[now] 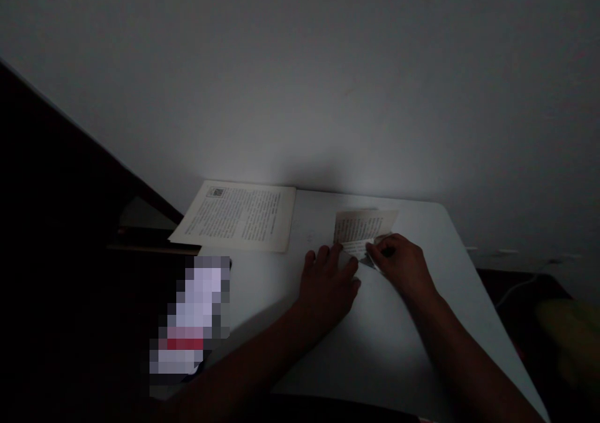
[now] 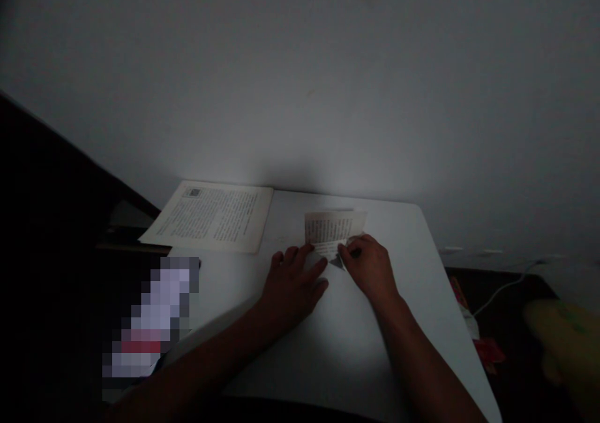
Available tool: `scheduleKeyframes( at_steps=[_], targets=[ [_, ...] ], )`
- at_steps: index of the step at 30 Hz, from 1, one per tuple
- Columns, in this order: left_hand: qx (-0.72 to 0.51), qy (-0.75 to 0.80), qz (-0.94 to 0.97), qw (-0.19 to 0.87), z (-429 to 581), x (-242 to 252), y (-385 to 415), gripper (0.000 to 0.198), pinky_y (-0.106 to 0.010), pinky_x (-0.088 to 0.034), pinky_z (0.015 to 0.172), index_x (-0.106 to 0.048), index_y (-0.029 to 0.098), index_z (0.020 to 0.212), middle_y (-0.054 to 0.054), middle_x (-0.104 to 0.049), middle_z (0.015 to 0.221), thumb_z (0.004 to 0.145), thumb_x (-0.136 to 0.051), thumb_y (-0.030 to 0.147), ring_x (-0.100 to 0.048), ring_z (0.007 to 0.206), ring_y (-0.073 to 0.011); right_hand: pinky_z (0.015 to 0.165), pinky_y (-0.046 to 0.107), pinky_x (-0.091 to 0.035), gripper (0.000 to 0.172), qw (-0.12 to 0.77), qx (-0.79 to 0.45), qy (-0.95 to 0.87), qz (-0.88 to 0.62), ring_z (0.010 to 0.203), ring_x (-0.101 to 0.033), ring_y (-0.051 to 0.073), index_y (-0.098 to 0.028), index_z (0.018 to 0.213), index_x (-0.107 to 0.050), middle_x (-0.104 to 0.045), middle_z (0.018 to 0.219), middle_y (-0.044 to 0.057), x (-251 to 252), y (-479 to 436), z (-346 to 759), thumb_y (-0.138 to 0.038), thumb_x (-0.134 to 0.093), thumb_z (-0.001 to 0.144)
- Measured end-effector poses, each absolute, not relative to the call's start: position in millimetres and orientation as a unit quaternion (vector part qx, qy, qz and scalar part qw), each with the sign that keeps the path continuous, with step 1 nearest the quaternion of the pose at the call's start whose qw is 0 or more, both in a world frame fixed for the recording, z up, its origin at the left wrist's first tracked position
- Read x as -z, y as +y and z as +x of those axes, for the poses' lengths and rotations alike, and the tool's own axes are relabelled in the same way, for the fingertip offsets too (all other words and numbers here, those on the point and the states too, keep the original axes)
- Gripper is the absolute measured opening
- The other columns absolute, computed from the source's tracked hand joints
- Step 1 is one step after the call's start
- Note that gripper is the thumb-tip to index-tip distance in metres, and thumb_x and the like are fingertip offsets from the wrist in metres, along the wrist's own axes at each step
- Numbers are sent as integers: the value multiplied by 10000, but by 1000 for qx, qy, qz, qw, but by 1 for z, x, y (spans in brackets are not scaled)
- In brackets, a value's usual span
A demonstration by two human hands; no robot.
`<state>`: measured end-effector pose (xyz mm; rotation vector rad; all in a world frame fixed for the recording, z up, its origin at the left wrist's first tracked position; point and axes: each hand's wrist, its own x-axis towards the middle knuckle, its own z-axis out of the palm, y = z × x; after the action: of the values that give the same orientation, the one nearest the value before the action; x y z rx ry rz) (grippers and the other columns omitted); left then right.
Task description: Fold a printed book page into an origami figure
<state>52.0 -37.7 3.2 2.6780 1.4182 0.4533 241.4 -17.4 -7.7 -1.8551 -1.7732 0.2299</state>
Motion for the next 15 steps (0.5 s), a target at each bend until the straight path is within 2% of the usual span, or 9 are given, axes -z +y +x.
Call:
scheduleKeyframes(
  at_steps=[15],
  targets=[
    [-145, 454, 878, 49, 50, 2, -37, 344, -485, -359, 888, -511, 354, 1215, -75, -429, 1345, 874, -482, 385, -406, 1143, -294, 615, 301, -437, 269, 284, -80, -659, -692, 613, -575, 162, -204, 567, -566, -588, 677, 21, 9, -17, 241, -372, -554, 777]
  ],
)
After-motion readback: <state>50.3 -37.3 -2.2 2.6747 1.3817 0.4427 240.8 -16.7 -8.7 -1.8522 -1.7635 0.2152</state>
